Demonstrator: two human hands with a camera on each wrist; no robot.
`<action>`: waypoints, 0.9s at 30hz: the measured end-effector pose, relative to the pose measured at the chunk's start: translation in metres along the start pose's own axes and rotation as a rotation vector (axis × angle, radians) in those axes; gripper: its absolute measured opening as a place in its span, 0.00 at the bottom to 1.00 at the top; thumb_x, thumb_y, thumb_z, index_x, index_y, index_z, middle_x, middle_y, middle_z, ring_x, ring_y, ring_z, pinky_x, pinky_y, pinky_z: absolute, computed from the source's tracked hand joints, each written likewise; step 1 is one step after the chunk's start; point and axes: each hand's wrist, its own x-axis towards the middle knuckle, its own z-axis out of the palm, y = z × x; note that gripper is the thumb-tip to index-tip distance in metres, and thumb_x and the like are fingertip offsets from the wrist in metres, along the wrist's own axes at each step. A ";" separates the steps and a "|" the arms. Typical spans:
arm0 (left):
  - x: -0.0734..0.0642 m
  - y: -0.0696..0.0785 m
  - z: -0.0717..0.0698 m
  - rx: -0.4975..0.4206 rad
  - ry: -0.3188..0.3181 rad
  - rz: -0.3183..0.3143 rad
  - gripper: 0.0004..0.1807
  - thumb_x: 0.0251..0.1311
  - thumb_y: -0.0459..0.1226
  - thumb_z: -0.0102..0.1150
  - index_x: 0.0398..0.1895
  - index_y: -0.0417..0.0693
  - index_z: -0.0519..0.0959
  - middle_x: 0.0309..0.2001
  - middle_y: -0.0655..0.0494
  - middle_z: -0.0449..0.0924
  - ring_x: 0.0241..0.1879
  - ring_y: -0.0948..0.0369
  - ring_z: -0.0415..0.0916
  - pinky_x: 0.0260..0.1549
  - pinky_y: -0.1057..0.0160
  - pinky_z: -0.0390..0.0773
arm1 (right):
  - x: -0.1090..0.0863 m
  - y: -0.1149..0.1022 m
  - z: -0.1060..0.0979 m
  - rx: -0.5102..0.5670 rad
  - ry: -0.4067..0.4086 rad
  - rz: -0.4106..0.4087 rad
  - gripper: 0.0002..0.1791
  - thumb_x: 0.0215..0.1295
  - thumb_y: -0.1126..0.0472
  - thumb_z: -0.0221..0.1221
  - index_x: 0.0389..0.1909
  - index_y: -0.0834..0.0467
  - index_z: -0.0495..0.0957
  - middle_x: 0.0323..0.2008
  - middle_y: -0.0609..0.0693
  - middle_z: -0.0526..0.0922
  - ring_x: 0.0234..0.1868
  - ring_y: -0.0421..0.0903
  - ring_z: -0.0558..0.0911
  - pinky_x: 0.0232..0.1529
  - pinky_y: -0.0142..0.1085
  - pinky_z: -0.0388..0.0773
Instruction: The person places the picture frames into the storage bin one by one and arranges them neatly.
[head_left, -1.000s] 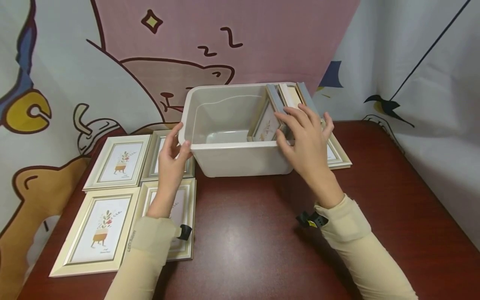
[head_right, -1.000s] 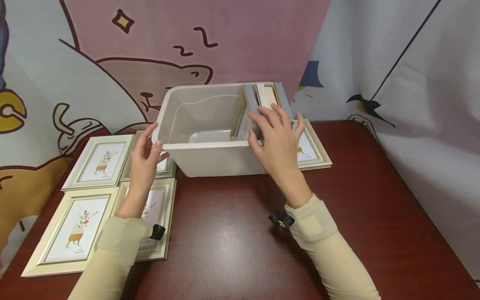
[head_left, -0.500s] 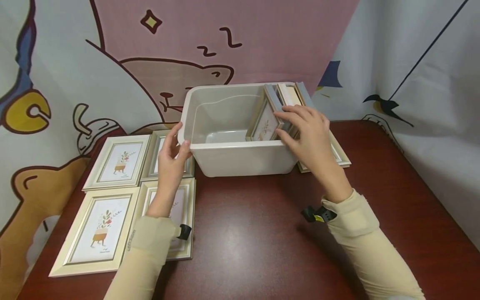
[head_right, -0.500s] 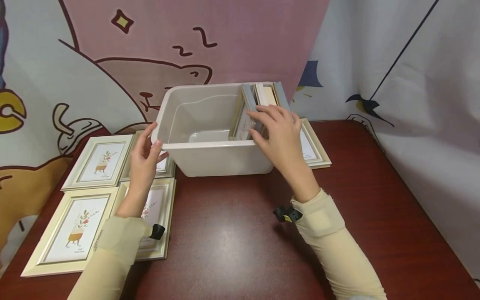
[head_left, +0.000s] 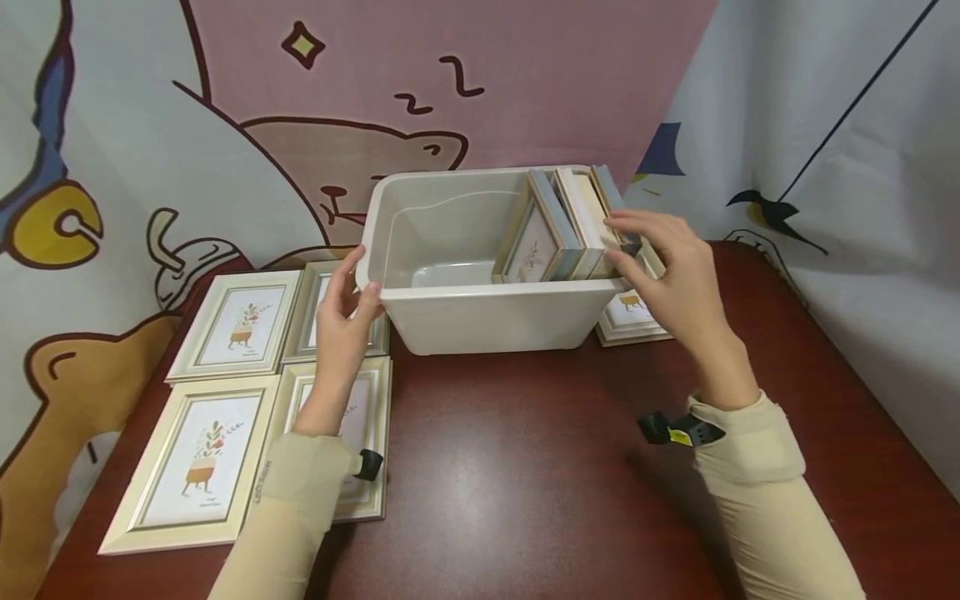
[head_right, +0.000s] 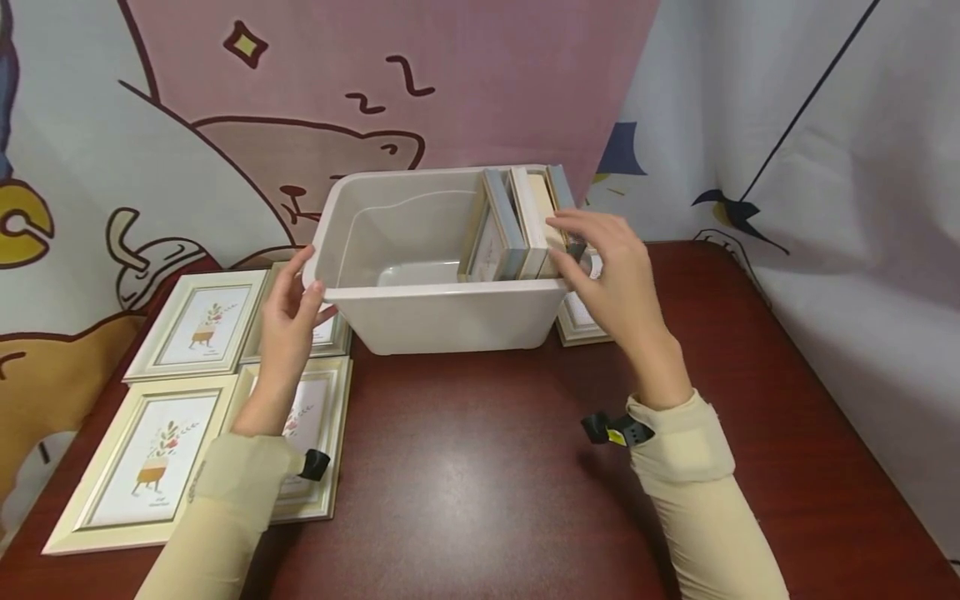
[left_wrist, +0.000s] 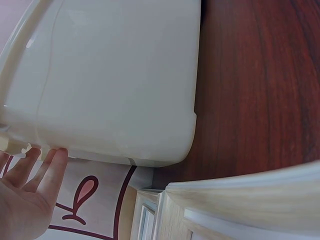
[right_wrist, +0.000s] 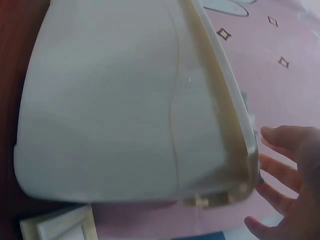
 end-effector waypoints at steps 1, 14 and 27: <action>0.000 0.000 0.000 -0.001 0.001 0.000 0.27 0.71 0.39 0.53 0.73 0.58 0.66 0.65 0.50 0.75 0.49 0.68 0.78 0.43 0.74 0.85 | -0.001 0.003 -0.002 0.001 0.012 0.016 0.21 0.61 0.68 0.67 0.56 0.56 0.83 0.56 0.53 0.85 0.61 0.53 0.78 0.65 0.35 0.71; -0.001 -0.001 0.000 -0.026 -0.003 -0.005 0.27 0.71 0.39 0.52 0.73 0.57 0.66 0.66 0.48 0.74 0.49 0.68 0.78 0.44 0.73 0.85 | -0.018 0.045 -0.026 -0.033 0.082 0.161 0.20 0.65 0.66 0.64 0.57 0.52 0.82 0.55 0.55 0.85 0.57 0.21 0.73 0.59 0.16 0.66; -0.001 0.000 0.001 -0.040 -0.006 0.000 0.28 0.70 0.38 0.52 0.73 0.56 0.66 0.65 0.48 0.74 0.48 0.68 0.78 0.44 0.73 0.85 | -0.017 0.116 -0.033 -0.017 -0.184 0.456 0.25 0.73 0.53 0.56 0.69 0.51 0.71 0.66 0.60 0.75 0.65 0.45 0.76 0.67 0.51 0.74</action>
